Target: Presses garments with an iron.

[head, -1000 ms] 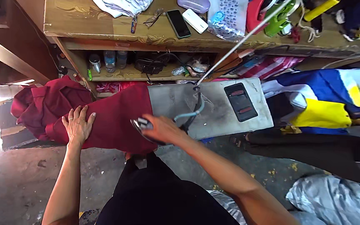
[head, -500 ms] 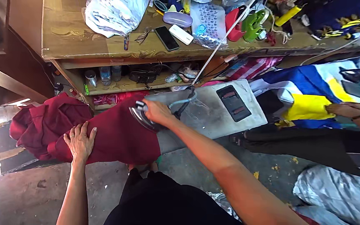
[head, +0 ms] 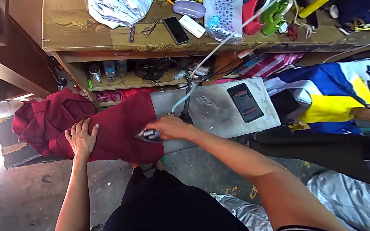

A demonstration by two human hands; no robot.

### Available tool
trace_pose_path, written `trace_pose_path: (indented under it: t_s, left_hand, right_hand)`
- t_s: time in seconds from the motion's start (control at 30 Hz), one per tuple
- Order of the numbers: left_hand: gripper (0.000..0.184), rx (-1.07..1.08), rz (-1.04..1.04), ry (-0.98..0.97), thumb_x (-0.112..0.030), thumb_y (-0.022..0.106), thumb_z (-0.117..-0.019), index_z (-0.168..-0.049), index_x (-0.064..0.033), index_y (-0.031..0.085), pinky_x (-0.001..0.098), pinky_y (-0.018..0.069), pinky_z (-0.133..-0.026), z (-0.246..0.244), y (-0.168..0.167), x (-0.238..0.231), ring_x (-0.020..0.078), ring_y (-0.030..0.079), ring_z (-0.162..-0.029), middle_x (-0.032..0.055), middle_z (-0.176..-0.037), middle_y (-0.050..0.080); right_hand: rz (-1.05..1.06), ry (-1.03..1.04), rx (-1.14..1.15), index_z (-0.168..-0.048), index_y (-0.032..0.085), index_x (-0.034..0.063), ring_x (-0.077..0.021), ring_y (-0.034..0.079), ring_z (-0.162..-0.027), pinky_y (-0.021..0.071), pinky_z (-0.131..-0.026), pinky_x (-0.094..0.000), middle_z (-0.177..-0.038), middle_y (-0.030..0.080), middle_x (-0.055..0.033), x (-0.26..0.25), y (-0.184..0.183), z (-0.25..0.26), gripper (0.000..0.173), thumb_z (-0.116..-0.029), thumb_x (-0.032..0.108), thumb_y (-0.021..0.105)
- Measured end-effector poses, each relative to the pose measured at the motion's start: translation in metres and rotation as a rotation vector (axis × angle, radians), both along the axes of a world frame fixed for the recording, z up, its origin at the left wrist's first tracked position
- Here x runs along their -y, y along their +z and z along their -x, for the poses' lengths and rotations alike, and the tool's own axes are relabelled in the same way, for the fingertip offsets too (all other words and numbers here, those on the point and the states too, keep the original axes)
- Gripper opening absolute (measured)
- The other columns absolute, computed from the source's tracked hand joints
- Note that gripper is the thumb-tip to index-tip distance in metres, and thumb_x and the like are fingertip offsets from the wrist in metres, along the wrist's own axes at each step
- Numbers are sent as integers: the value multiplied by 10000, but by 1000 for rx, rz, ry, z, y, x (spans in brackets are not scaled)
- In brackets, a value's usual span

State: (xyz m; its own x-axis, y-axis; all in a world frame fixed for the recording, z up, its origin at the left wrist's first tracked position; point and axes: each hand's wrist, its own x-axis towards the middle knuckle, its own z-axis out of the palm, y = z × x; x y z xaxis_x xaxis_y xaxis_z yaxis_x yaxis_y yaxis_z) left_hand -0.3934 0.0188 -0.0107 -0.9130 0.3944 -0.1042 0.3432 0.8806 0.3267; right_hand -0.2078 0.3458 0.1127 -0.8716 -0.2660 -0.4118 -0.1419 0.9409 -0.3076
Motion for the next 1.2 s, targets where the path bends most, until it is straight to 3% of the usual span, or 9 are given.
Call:
trace_pose_path:
  t_s: [0.2,0.33,0.5,0.6,0.73,0.83,0.97,1.07,1.2]
  left_hand:
    - [744,24,-7,-16,-752,299,-973,-1498,-280,534,679,111,-1211,2,2,3,327,373,-1499,56,-1564,496]
    - [722,-88,-152,56,-662,426,-981,-1476,-151,554,676,191,-1196,-7,10,9,430,327,-1503,189,-1568,457]
    - [643,-256,-204,240,-511,536,-989,-1413,-29,581,576,216,-1236,-46,19,21,482,347,-1474,279,-1527,462]
    - [685,-261,-184,379,-515,571,-969,-1437,-16,550,546,260,-1224,-73,19,26,460,393,-1450,290,-1505,476]
    - [654,-172,-206,595,-422,622,-980,-1463,3,509,567,353,-1146,-99,24,19,492,472,-1358,333,-1436,510]
    - [594,-65,-321,693,-343,603,-1017,-1437,61,492,531,438,-1089,-107,28,10,426,576,-1250,308,-1331,594]
    - [587,-33,-359,775,-358,626,-1004,-1399,63,519,507,483,-1046,-110,26,-2,371,634,-1166,270,-1256,642]
    - [572,-120,-275,803,-356,659,-972,-1358,55,564,558,461,-1042,-111,30,-13,444,589,-1201,299,-1268,619]
    - [556,-190,-207,773,-335,665,-953,-1382,5,568,601,412,-1100,-112,36,-28,491,501,-1314,319,-1362,556]
  right_hand:
    - [36,174,135,-1341,595,227,-407,666,-724,504,-596,-583,-867,669,-170,9,14,-62,489,-889,53,662]
    - [50,-222,107,-1393,564,223,-428,698,-847,531,-687,-631,-944,708,-187,-19,13,-53,472,-939,105,613]
    - [-6,-654,-23,-1480,535,261,-447,704,-895,539,-739,-672,-1005,727,-211,-107,-1,-42,597,-910,157,682]
    - [-40,-791,-73,-1458,559,179,-494,685,-1009,516,-828,-724,-1113,707,-264,-175,-5,-56,579,-900,165,713]
    - [-70,-909,-122,-1381,596,38,-565,641,-1064,465,-882,-767,-1136,671,-343,-257,-5,-95,544,-889,168,787]
    - [-79,-960,-154,-1275,622,3,-593,633,-956,458,-777,-791,-1037,658,-366,-302,-10,-126,492,-880,219,818]
    - [-11,-969,-135,-1386,567,45,-622,594,-1068,418,-867,-816,-1165,617,-407,-343,-27,-148,722,-846,452,821]
    - [-45,-793,-429,-1509,475,108,-583,590,-1146,418,-940,-763,-1272,607,-365,-329,-22,-154,910,-850,721,612]
    - [106,-574,-741,-1444,502,-37,-465,572,-1215,436,-1075,-538,-1306,576,-356,-275,-18,-129,646,-1010,438,558]
